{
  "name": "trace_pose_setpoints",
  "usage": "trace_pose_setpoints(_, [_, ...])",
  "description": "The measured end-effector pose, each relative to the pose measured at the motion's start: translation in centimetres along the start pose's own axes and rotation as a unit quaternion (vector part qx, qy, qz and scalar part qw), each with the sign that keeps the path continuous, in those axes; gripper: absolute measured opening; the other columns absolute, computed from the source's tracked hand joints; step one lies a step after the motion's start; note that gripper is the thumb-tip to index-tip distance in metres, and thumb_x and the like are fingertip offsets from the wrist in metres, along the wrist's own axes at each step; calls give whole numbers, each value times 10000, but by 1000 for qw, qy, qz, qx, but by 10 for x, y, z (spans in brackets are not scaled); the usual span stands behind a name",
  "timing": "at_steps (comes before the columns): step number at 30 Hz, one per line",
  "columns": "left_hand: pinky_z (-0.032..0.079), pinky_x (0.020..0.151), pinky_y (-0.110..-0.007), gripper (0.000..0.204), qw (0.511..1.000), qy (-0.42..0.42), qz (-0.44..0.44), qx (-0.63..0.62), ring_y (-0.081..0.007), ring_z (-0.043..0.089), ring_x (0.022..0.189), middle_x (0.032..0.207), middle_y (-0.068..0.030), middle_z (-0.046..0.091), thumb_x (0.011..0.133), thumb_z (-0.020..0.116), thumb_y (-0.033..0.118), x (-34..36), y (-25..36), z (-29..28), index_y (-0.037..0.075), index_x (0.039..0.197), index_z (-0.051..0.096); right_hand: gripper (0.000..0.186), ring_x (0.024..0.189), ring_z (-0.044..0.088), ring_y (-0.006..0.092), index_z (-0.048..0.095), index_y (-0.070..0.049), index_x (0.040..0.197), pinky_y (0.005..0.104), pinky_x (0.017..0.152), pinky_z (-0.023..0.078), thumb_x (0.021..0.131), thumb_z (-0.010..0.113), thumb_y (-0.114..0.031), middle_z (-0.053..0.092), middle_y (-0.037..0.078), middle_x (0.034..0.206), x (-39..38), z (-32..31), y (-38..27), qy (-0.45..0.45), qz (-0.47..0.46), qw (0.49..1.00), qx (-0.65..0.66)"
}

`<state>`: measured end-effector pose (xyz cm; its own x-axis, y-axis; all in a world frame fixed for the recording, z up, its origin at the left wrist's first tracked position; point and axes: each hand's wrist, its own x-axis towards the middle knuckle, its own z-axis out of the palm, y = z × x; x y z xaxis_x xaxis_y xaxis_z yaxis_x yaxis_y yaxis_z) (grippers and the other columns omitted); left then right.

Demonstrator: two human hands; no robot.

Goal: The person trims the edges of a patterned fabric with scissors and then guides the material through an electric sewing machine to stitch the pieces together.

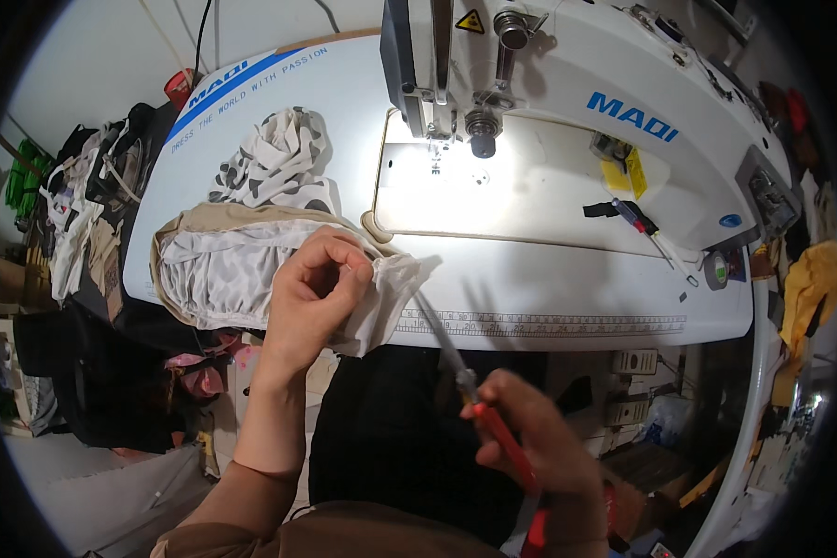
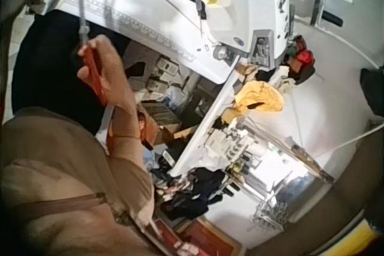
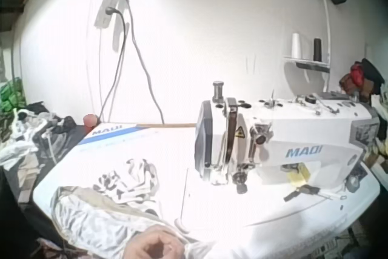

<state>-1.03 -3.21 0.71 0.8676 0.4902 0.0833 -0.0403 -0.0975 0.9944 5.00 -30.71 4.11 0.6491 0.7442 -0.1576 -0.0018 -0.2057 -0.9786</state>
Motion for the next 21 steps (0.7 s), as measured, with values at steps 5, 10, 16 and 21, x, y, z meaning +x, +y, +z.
trace_pose_setpoints(5, [406, 787, -215, 44, 1000, 0, 10, -1, -60, 510, 855, 980, 7, 581, 913, 688, 6, 0, 1, 2, 18, 896, 649, 482, 620, 524, 49, 558, -56, 1015, 210, 547, 450, 938, 719, -504, 532, -8, 779, 12, 14, 1, -80, 102, 981, 147])
trace_pose_setpoints(10, [402, 777, -213, 47, 1000, -1, 19, 5, -57, 506, 849, 965, 11, 583, 909, 687, 1, 0, -1, 2, 17, 890, 647, 364, 571, 521, 50, 558, -62, 1006, 208, 530, 452, 974, 698, -397, 537, -13, 742, 11, 21, -6, -68, 106, 984, 125])
trace_pose_setpoints(16, [398, 767, -211, 53, 1000, 2, 17, 8, -54, 504, 836, 950, 15, 581, 902, 693, -2, 0, 1, 3, 19, 883, 647, 350, 549, 529, 51, 558, -66, 999, 208, 522, 455, 973, 699, -385, 556, -10, 726, 12, 20, 3, -58, 81, 988, 116])
trace_pose_setpoints(21, [393, 760, -207, 54, 1000, 3, 16, 16, -52, 499, 825, 949, 14, 580, 896, 698, -4, 0, 1, 4, 20, 885, 651, 384, 546, 534, 50, 562, -66, 997, 204, 515, 451, 966, 710, -419, 555, -14, 716, 12, 20, 3, -52, 83, 988, 120])
